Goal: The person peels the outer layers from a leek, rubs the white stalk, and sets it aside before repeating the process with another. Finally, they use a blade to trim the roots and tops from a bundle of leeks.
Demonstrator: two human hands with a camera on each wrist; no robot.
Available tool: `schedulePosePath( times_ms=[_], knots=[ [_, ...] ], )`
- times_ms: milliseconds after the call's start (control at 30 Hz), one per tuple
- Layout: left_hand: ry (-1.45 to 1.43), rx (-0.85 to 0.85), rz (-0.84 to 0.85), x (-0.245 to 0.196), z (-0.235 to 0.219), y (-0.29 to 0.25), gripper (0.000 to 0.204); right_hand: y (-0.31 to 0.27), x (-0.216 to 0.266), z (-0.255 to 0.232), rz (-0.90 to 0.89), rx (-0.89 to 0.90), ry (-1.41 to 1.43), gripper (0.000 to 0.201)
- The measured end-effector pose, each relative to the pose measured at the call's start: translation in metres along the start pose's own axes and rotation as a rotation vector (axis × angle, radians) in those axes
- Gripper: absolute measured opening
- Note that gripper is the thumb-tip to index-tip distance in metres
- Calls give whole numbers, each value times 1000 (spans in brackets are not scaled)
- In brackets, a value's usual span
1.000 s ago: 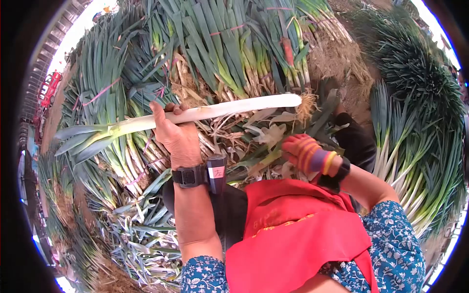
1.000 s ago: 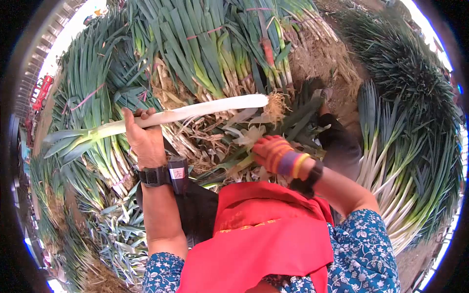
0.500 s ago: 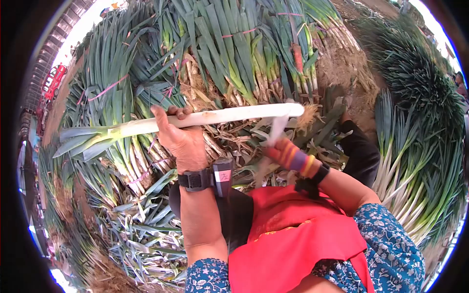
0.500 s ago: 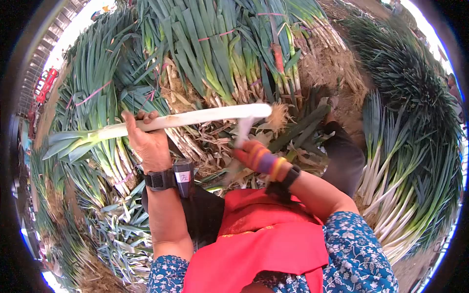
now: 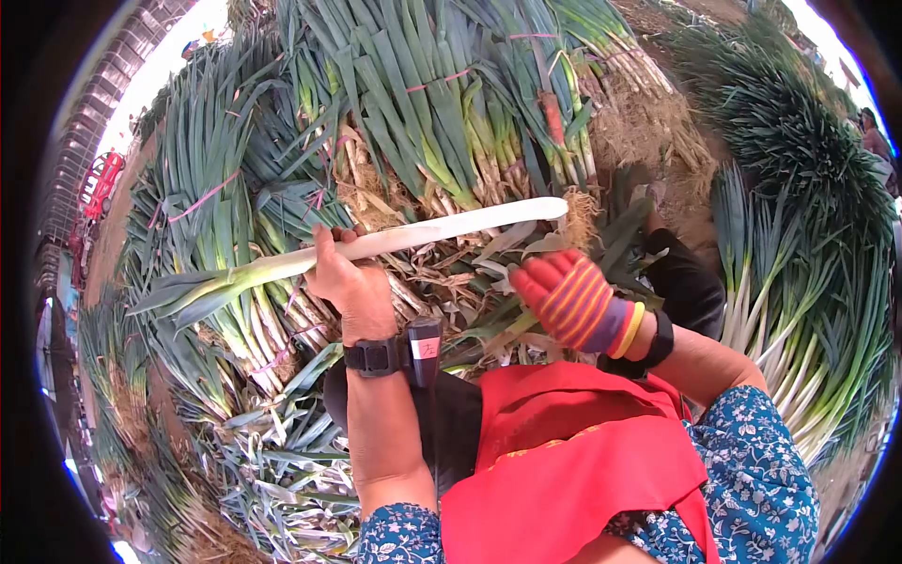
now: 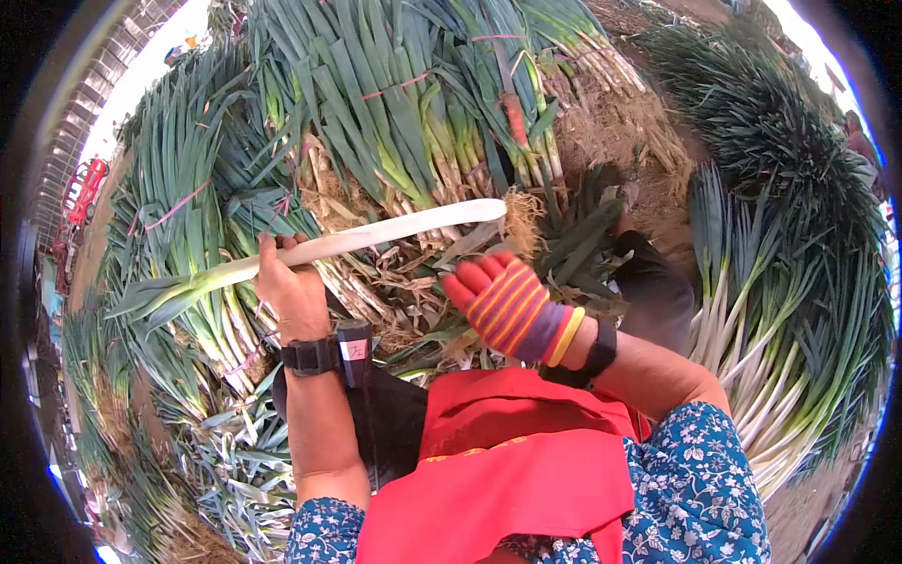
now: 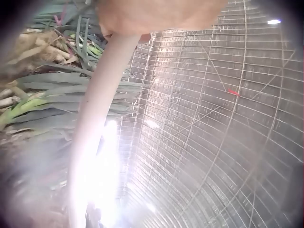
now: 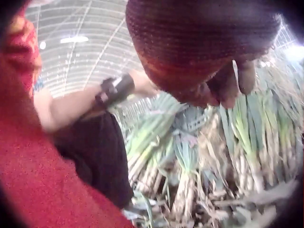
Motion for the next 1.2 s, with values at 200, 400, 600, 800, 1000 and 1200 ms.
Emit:
schedulePosePath(
  times_ms=[200,400,600,800,1000,1200],
  knots=[
    [32,-36,-159,19,-1,-11,14,22,-5,-60,-115,-512,-401,27],
    [45,-33,-307,27,2,-25,11,24,-22,-24,-13,-234,-287,33],
    [4,62,-305,26,9,-26,11,21,-26,-13,45,-242,-72,20],
    [24,141,-212,20,19,-31,15,9,-35,0,99,-297,70,15],
    [23,343,-238,16,46,-44,31,-16,-103,30,576,-186,324,12],
    [-2,473,-200,2,59,-44,32,-122,-180,83,800,213,-39,17]
  ],
)
Point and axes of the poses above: each hand's wrist, its own y-axis towards the middle knuckle, its own z-axis out of the palm, x = y × z, the point moved 9 cm from there along y, towards the middle knuckle, and after that the axes turned 15 degrees about y, right-handed, at the moved point
